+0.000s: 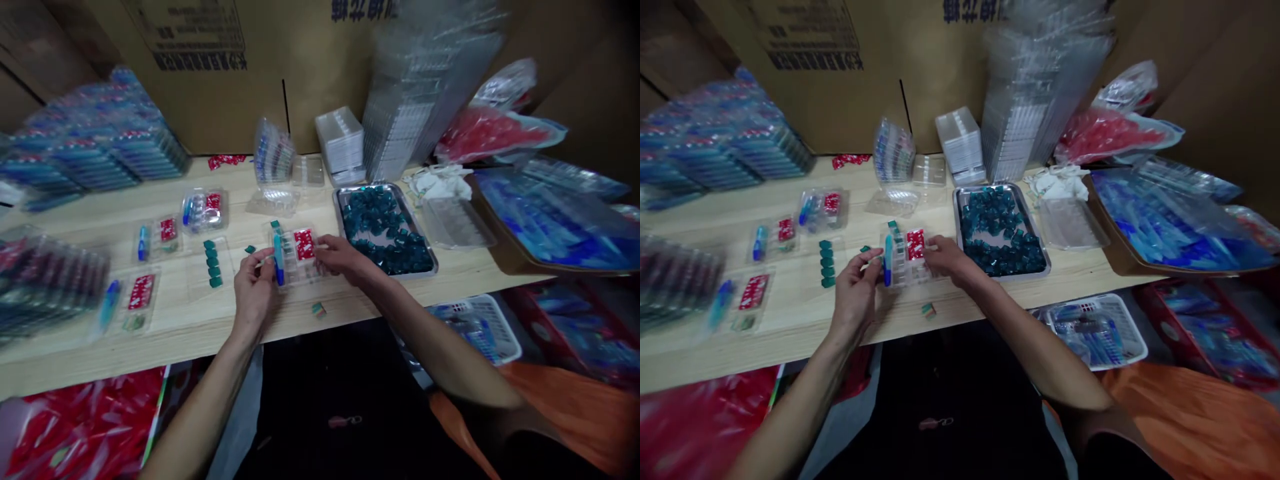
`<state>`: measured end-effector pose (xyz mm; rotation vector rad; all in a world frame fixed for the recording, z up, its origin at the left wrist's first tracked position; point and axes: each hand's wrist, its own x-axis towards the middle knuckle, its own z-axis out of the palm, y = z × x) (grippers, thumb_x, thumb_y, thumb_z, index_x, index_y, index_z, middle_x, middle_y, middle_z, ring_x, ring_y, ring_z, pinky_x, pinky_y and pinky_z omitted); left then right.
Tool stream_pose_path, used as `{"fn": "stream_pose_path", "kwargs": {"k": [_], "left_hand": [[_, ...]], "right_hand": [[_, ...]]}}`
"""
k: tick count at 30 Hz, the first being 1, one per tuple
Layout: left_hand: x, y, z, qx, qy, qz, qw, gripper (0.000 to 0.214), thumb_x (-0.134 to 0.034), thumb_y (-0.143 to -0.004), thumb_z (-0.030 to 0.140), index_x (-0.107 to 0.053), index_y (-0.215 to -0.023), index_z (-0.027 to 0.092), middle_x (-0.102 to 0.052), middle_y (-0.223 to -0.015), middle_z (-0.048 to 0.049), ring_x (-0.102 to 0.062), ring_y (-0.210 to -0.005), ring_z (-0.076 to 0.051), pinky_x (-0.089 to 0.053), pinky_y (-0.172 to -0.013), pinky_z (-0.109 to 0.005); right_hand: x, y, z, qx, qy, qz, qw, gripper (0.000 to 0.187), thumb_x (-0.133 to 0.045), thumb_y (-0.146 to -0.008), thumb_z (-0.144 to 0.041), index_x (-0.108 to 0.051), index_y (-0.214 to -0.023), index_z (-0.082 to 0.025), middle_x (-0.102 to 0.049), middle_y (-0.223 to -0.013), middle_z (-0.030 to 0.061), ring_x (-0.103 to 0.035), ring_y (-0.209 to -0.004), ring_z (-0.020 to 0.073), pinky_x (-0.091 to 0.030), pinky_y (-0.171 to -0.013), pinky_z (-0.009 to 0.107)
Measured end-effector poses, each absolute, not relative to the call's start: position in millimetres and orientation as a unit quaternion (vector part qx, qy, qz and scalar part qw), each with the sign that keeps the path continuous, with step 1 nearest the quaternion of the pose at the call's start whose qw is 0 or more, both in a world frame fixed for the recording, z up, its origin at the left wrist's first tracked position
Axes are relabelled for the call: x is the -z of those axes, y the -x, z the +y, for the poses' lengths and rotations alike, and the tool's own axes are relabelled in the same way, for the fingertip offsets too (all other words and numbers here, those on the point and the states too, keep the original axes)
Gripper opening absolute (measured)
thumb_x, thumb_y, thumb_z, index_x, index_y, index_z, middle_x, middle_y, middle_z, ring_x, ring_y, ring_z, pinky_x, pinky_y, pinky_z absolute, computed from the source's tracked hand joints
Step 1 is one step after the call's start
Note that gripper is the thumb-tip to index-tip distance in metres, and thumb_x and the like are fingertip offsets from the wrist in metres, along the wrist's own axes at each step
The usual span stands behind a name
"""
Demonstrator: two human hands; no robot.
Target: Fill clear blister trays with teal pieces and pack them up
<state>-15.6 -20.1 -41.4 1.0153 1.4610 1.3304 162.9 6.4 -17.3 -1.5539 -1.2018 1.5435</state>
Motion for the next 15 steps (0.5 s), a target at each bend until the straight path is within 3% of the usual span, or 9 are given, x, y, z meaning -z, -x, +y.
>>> {"fn": "stream_pose_path", "kwargs": {"k": [6, 11, 15], "left_hand": [[5.3, 13.6, 15.5, -0.565, -0.329, 0.562, 0.506, 0.036, -0.062, -0.065, 0.015, -0.059, -0.101, 0.017, -0.058, -0.064, 0.0044, -0.052, -0.051, -0.01, -0.041, -0.051, -0.021], [-11.2, 15.0, 18.5, -0.575, -0.317, 0.575, 0.489, 0.034, -0.058, -0.065, 0.007, -0.057, -0.096, 0.02, -0.06, -0.062, 0.0045, -0.053, -0.05, -0.011, -0.041, -0.047, -0.022], [-23.5, 26.0, 12.3, -0.582, -0.31, 0.587, 0.47, 0.02, -0.056, -0.077, 0.003, -0.061, -0.086, 0.02, -0.052, -0.056, 0.0073, -0.046, -0.05, -0.007, -0.036, -0.048, -0.02]], "right_hand": [[-8.6, -153.9, 37.5, -0.548, 0.542, -0.527, 0.359, 0.023, -0.055, -0.088, -0.014, -0.049, -0.066, -0.018, -0.043, -0.049, -0.007, -0.031, -0.038, 0.0051, -0.019, -0.036, 0.018], [-27.9, -153.5, 43.1, -0.579, 0.517, -0.52, 0.357, 0.021, -0.057, -0.094, -0.025, -0.053, -0.075, -0.018, -0.054, -0.054, -0.0039, -0.036, -0.04, 0.006, -0.024, -0.036, 0.017], [-10.9, -171.9, 20.8, -0.567, 0.483, -0.562, 0.36, 0.022, -0.05, -0.098, -0.026, -0.057, -0.079, -0.017, -0.065, -0.07, 0.0018, -0.048, -0.051, 0.008, -0.037, -0.047, 0.018]]}}
